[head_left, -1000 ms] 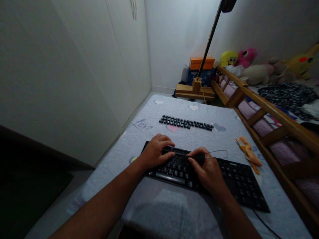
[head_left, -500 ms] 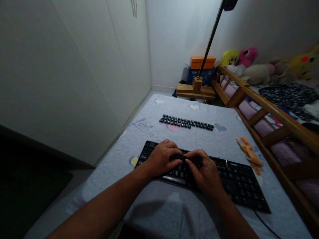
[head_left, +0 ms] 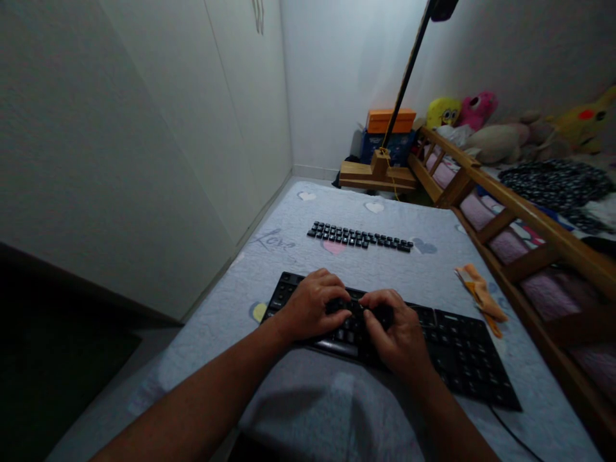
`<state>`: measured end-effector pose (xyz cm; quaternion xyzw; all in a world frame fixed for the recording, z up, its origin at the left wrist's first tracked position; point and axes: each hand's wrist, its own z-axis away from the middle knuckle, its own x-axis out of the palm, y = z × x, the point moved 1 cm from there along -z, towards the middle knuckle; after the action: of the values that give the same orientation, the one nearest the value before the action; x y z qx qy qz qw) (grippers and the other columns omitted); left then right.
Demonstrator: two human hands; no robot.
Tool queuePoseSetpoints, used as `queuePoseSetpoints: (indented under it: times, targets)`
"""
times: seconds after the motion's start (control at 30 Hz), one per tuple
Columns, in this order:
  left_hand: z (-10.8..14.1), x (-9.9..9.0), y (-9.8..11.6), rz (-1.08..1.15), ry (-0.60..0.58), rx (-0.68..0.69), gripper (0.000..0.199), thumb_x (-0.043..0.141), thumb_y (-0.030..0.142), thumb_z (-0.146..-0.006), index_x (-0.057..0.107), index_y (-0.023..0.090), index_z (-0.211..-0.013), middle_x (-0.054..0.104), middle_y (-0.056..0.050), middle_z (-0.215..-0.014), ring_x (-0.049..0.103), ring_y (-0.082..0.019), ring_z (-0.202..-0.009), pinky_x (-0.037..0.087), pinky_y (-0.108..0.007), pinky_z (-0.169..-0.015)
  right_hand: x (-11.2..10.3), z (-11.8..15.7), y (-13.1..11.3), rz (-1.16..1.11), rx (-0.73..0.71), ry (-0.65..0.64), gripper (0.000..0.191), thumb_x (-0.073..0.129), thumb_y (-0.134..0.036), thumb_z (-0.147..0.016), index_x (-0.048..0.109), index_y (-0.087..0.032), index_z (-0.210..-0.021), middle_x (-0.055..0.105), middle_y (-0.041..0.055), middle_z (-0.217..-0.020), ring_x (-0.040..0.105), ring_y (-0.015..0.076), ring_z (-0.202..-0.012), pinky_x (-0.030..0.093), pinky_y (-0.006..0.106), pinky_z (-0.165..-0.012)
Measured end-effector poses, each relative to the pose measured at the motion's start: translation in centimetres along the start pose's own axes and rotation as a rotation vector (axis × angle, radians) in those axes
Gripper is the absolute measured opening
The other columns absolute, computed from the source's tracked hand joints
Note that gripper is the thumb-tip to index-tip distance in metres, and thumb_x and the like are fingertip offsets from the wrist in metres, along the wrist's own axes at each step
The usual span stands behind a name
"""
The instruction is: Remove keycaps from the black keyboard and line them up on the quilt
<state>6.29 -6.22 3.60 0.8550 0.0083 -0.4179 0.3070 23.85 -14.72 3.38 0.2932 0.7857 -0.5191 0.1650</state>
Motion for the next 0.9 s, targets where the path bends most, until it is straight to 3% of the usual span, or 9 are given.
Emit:
queuePoseSetpoints:
  times: [0.23, 0.43, 0.8, 0.9]
  targets:
    - [0.1, 0.0, 0.0, 0.021, 0.013, -0.004, 0.014, 0.066, 0.028, -0.079, 0.068, 0.018, -0.089, 0.068, -0.007, -0.09, 0.057, -0.02, -0.087, 0.044, -0.037, -0.084, -0.4, 0.1, -0.1, -0.058, 0.01, 0.018, 0.02, 0.042, -0.02, -0.092, 0.058, -0.022, -0.078, 0.063, 0.0045, -0.094, 0.059, 0.0206, -0.092, 0.045, 0.034, -0.082]
    - [0.2, -0.1, 0.0, 0.058, 0.053, -0.001, 0.016, 0.066, 0.029, -0.081, 0.069, 0.018, -0.092, 0.068, -0.007, -0.091, 0.057, -0.019, -0.088, 0.045, -0.036, -0.085, -0.1, 0.0, -0.3, 0.072, -0.065, -0.035, 0.027, 0.049, -0.013, -0.086, 0.063, -0.023, -0.107, 0.057, 0.0062, -0.099, 0.059, 0.0204, -0.093, 0.049, 0.033, -0.081]
    - [0.3, 0.0, 0.2, 0.082, 0.058, 0.003, 0.019, 0.065, 0.03, -0.082, 0.069, 0.018, -0.096, 0.067, -0.007, -0.093, 0.058, -0.02, -0.09, 0.045, -0.036, -0.086, -0.2, -0.6, 0.2, 0.164, -0.084, -0.094, 0.013, 0.057, -0.017, -0.087, 0.064, -0.02, -0.098, 0.057, 0.0047, -0.091, 0.06, 0.018, -0.083, 0.05, 0.03, -0.074]
    - [0.5, -0.8, -0.1, 0.05, 0.123, -0.037, 0.022, 0.066, 0.032, -0.082, 0.068, 0.018, -0.099, 0.067, -0.008, -0.099, 0.058, -0.021, -0.095, 0.045, -0.038, -0.089, -1.1, -1.9, 0.9, 0.226, -0.051, -0.088, 0.012, 0.058, -0.018, -0.085, 0.064, -0.021, -0.095, 0.059, 0.0045, -0.091, 0.06, 0.0187, -0.084, 0.049, 0.031, -0.075]
